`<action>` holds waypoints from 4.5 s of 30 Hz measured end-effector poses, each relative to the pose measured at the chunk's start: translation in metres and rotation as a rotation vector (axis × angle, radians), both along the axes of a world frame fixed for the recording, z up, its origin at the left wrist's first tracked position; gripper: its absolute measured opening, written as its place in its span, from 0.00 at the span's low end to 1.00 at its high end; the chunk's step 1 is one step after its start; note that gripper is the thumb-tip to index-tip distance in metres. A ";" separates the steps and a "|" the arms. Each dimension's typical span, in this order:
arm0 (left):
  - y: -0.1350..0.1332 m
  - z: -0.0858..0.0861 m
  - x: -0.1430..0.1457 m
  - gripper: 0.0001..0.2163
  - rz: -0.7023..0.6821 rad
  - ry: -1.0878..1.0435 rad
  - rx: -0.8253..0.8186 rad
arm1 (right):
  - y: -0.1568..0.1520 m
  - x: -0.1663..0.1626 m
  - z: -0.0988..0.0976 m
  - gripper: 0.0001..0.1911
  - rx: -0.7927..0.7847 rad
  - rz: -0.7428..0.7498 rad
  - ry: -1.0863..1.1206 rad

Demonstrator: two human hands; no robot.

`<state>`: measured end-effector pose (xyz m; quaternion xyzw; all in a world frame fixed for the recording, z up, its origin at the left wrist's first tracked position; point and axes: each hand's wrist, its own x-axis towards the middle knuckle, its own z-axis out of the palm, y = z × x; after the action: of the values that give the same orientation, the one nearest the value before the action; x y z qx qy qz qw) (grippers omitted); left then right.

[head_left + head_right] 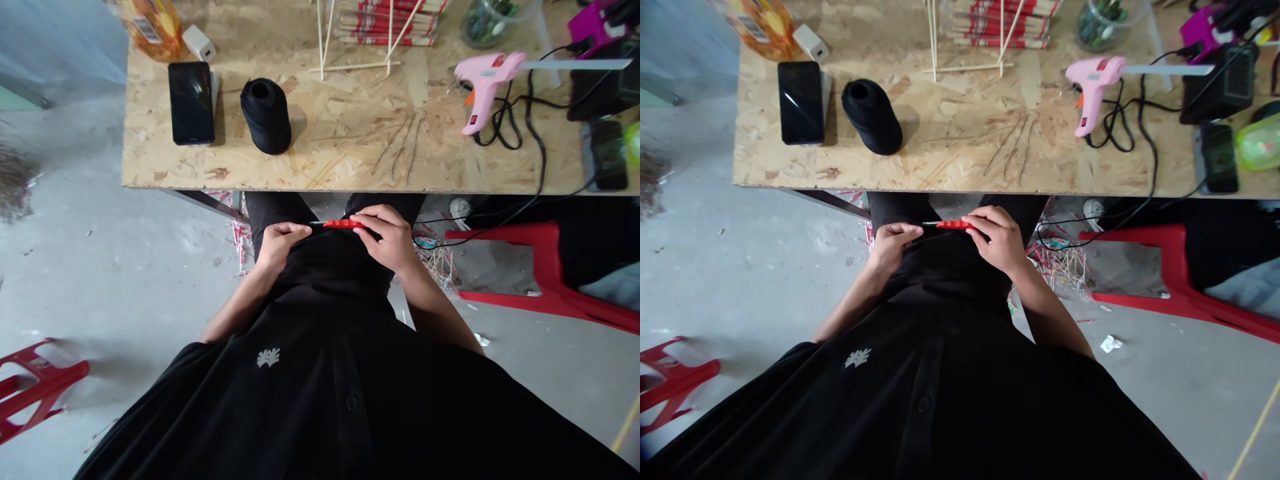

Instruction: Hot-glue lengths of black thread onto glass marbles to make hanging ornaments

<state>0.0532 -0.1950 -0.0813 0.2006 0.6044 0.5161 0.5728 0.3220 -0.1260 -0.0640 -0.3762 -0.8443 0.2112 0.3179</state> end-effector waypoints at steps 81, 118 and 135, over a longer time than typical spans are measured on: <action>0.024 0.008 -0.004 0.16 -0.139 -0.103 0.218 | 0.004 -0.003 -0.012 0.08 0.111 -0.078 0.187; -0.003 -0.015 -0.039 0.12 0.025 0.224 0.249 | 0.118 0.162 -0.034 0.17 0.309 -0.605 0.147; -0.036 0.048 -0.020 0.02 -0.008 1.123 0.616 | -0.015 -0.066 0.059 0.06 -0.052 0.120 0.301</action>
<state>0.0334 -0.2308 -0.0333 0.5982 0.6357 0.4801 0.0869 0.2563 -0.1410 -0.0050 -0.2973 -0.8023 0.3055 0.4178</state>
